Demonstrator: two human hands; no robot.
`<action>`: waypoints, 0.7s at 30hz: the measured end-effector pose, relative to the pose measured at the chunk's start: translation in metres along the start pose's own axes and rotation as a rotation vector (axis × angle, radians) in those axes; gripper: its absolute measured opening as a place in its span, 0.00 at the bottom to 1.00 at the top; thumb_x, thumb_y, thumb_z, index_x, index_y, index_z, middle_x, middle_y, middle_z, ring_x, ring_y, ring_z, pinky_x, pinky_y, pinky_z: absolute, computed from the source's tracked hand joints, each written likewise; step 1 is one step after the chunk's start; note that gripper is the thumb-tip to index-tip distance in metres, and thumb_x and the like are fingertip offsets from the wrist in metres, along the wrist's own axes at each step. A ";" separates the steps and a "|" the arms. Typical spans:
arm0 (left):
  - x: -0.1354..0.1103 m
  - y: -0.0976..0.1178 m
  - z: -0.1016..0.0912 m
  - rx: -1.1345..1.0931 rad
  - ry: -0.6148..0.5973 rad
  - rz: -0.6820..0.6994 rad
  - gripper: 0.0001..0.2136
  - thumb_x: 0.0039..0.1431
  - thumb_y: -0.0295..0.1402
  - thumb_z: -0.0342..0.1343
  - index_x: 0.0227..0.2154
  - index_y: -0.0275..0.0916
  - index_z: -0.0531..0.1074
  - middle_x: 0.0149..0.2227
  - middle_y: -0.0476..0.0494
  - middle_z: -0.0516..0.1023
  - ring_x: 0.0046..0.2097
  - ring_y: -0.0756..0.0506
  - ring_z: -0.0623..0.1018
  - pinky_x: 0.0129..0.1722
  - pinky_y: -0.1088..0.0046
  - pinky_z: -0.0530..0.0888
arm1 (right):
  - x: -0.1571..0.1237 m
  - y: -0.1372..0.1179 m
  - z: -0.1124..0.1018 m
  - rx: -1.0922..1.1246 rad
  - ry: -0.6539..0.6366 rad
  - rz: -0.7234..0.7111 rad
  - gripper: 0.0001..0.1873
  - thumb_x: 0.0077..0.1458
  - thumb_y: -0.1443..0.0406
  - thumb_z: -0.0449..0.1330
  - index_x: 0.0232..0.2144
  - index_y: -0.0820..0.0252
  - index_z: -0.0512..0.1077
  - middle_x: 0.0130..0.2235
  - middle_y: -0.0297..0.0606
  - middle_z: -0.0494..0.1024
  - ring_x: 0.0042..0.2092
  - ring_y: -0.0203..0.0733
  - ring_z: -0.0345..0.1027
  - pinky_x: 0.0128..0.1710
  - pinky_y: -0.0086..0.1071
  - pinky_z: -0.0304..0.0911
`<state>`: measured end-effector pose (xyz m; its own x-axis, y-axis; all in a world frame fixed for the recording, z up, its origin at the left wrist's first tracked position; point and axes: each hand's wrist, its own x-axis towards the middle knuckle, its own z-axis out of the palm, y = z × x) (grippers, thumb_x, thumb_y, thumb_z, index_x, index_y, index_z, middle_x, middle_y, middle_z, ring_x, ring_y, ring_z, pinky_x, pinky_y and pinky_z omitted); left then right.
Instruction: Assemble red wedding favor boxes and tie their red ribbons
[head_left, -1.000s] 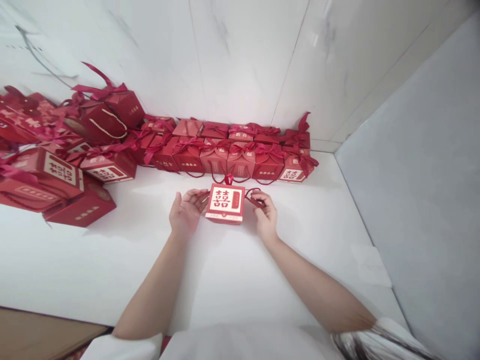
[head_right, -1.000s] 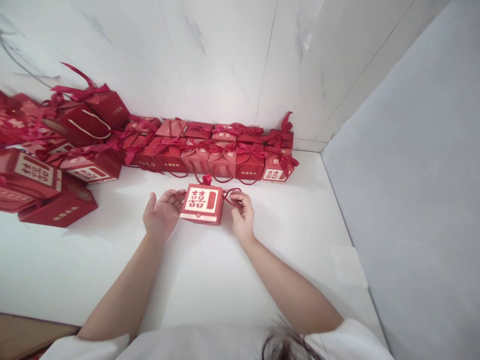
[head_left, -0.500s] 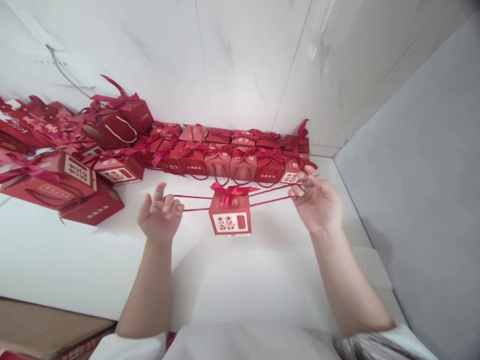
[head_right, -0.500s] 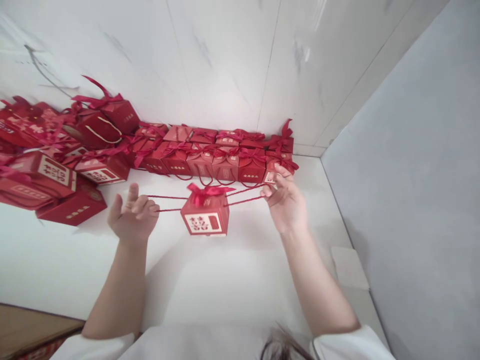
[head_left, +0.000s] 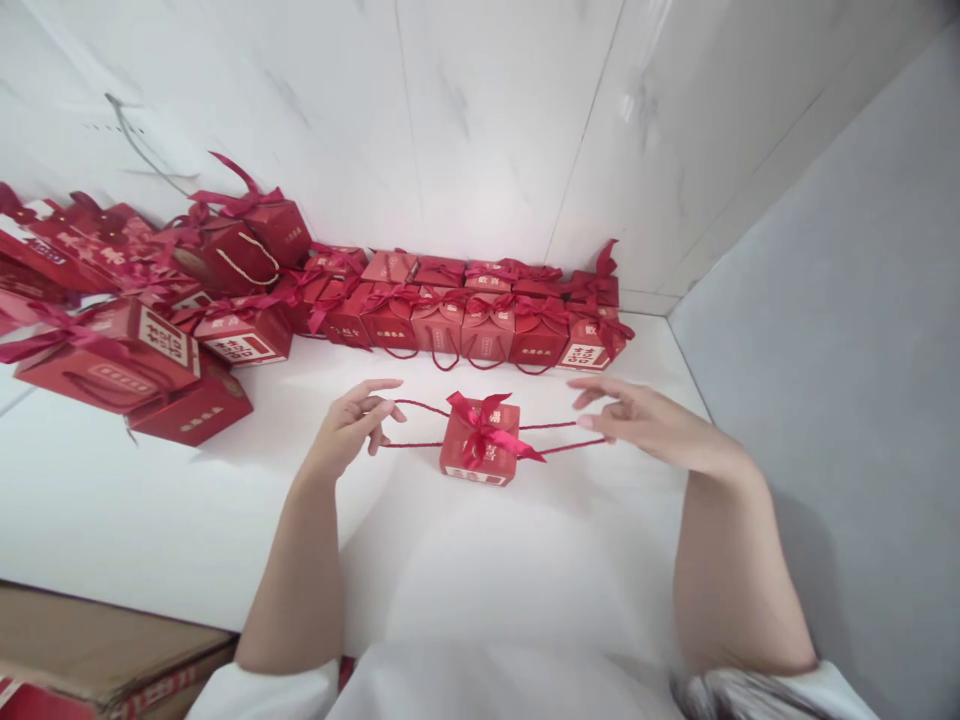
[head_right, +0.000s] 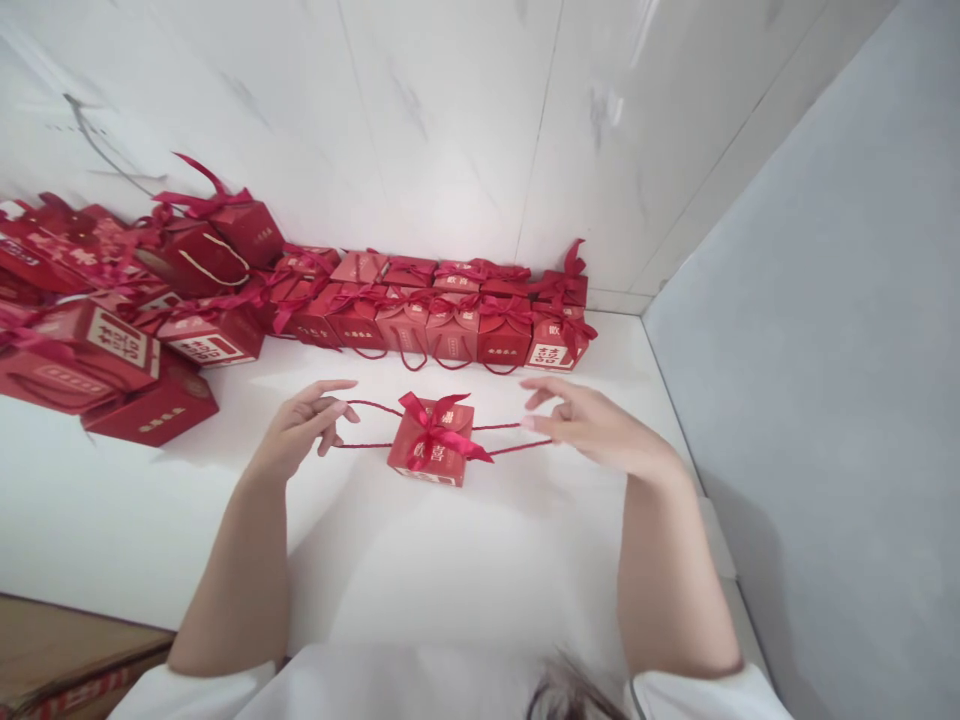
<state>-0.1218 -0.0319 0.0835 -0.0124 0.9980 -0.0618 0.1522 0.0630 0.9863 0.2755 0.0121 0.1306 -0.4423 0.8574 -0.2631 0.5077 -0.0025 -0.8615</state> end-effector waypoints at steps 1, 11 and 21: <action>0.000 -0.001 -0.001 0.011 -0.013 -0.001 0.20 0.58 0.41 0.60 0.51 0.39 0.72 0.32 0.43 0.79 0.16 0.56 0.65 0.26 0.73 0.76 | -0.002 0.000 -0.001 -0.099 -0.083 0.031 0.23 0.56 0.52 0.62 0.52 0.49 0.71 0.42 0.38 0.76 0.30 0.37 0.65 0.25 0.30 0.58; 0.005 -0.015 0.011 0.494 0.463 0.244 0.15 0.61 0.38 0.55 0.48 0.41 0.75 0.47 0.37 0.77 0.49 0.39 0.76 0.49 0.62 0.72 | 0.005 0.000 0.016 -0.317 -0.156 0.019 0.19 0.60 0.50 0.55 0.42 0.52 0.78 0.48 0.41 0.79 0.48 0.53 0.72 0.46 0.42 0.67; -0.024 0.026 0.087 0.310 0.149 0.196 0.17 0.67 0.41 0.48 0.55 0.44 0.70 0.53 0.41 0.75 0.56 0.37 0.72 0.60 0.59 0.62 | 0.034 -0.002 0.060 0.216 -0.303 -0.110 0.32 0.62 0.48 0.55 0.65 0.49 0.58 0.54 0.41 0.76 0.55 0.49 0.71 0.58 0.47 0.62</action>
<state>-0.0316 -0.0540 0.0973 -0.0935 0.9812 0.1687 0.4571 -0.1082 0.8828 0.2156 0.0106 0.0973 -0.7002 0.6678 -0.2526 0.2919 -0.0551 -0.9548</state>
